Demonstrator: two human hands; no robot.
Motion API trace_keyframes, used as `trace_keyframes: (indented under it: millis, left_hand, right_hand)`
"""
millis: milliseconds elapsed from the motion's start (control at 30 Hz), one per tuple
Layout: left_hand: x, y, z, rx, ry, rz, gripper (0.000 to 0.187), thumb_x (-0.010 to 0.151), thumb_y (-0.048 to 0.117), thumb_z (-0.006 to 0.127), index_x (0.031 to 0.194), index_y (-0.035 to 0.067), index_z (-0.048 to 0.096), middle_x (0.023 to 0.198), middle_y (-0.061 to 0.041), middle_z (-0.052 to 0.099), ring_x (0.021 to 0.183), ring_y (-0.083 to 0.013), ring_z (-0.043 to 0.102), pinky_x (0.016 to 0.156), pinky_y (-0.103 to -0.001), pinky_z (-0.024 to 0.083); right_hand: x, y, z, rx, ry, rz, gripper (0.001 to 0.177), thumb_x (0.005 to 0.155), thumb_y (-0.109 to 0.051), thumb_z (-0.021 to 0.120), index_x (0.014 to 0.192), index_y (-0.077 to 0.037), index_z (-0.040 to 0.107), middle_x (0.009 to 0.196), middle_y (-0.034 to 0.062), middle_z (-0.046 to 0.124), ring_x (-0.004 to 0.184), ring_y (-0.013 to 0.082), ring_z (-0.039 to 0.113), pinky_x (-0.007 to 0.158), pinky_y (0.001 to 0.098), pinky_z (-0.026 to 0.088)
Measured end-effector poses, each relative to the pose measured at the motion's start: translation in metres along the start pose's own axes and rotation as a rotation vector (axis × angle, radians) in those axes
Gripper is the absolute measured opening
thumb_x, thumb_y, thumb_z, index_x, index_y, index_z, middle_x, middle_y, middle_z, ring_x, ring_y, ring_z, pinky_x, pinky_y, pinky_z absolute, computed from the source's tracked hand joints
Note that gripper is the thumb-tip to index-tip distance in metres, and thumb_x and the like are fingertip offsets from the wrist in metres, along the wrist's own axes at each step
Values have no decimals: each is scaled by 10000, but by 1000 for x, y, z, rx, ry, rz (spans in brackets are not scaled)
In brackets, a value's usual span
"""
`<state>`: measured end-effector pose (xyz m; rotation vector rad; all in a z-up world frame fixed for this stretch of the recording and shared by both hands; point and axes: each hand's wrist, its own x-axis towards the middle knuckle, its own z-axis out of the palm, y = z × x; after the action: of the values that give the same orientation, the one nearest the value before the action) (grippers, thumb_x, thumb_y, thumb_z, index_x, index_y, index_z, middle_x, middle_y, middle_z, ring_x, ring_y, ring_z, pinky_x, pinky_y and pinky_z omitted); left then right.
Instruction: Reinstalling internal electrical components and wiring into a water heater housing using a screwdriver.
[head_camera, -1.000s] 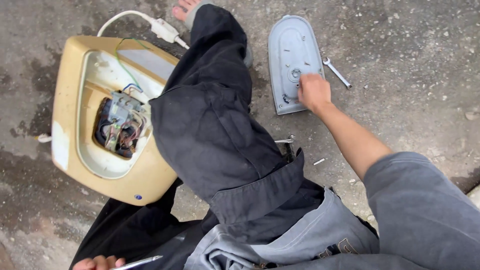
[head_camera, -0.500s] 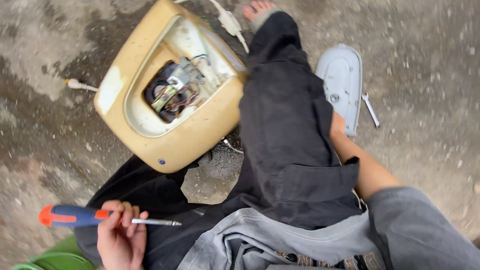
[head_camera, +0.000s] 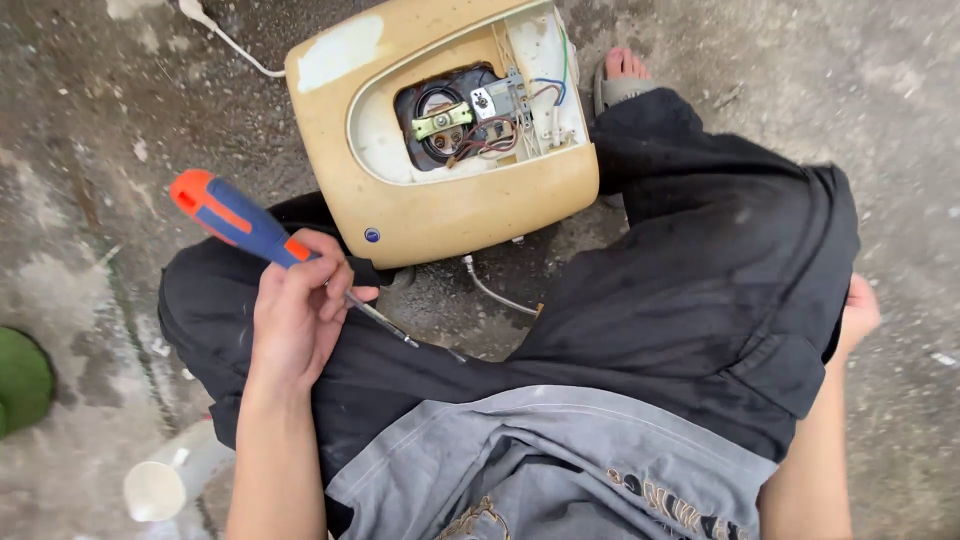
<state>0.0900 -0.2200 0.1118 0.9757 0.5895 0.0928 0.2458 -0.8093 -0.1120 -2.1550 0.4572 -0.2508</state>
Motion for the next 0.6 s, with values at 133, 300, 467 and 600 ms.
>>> trace_keyframes:
  millis: [133, 300, 467, 600]
  left_hand:
    - [-2, 6, 5, -56, -75, -39, 95, 941, 61, 529, 1011, 44, 590, 689, -28, 508, 536, -58, 406, 719, -309, 585]
    - [1, 9, 7, -110, -112, -20, 98, 938, 66, 535, 1008, 36, 597, 680, -17, 497, 520, -52, 387, 719, -315, 589]
    - [4, 12, 8, -138, -111, -20, 90, 944, 68, 533, 1003, 36, 593, 668, -9, 495, 514, -51, 390, 714, -317, 587]
    - [11, 15, 6, -106, -67, -27, 63, 943, 116, 554, 971, 68, 583, 631, 5, 455, 482, -45, 339, 748, -360, 640]
  right_hand:
    - [4, -101, -86, 784, -7, 124, 529, 1066, -61, 515, 1592, -45, 467, 837, -85, 560, 805, -14, 607, 726, 70, 508]
    - [39, -192, -59, 795, -341, -45, 202, 1130, -170, 562, 1330, -165, 592, 1177, -63, 581, 1027, -1, 545, 973, 105, 491]
    - [16, -309, 60, 373, -746, -240, 285, 1079, 52, 540, 1316, -80, 627, 1081, 23, 666, 916, 88, 692, 882, 179, 635]
    - [16, -298, 157, -84, -1050, -331, 307, 836, 70, 683, 1137, 14, 667, 891, 82, 673, 780, 126, 671, 752, 237, 558]
